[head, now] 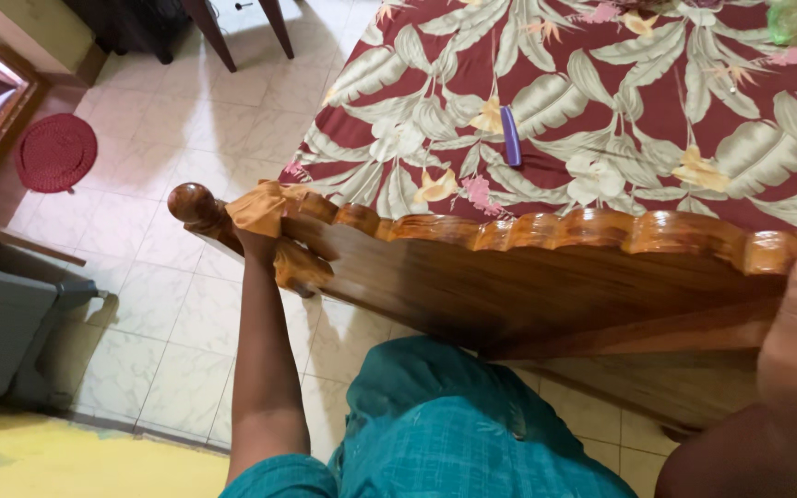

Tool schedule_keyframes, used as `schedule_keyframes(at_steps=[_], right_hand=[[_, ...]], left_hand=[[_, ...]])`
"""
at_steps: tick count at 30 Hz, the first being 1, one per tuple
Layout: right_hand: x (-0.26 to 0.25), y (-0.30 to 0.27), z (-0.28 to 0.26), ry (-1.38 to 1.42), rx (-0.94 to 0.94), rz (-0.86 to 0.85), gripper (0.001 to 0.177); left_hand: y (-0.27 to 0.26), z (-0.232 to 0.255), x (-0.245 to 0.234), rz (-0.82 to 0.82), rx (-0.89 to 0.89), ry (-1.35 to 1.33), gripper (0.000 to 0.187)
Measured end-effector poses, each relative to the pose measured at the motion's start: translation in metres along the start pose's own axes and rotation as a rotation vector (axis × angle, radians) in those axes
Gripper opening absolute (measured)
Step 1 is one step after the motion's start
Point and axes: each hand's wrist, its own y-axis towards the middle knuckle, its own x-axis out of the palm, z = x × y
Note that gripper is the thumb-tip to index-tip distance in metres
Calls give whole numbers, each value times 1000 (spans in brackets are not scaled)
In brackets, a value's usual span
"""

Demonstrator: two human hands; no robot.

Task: The person wipes the wooden headboard of a bed with an orange cloth. They move along the headboard, cleaning the carved details and the top edge.

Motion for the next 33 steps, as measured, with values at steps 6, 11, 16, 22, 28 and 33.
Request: schedule_keyframes(at_steps=[6,11,16,22,28,33], right_hand=[[0,4,-11,49,30,26,27],[-1,12,-15,59,-6,16,26],[1,11,-17,56,-16,28,27],[-2,18,-26,4,-55,28,22],[-3,17,-31,101,112,27,28],[-10,15,-23,-104,-122,-12,26]], left_hand=[[31,68,15,103,-591,-299,31],[88,207,44,2,-692,-418,25],[135,326,91,-10,-344,-243,29],[181,406,114,-83,-255,-448,26],[195,470,118,-65,69,-306,24],[182,450,118,-40,159,-207,27]])
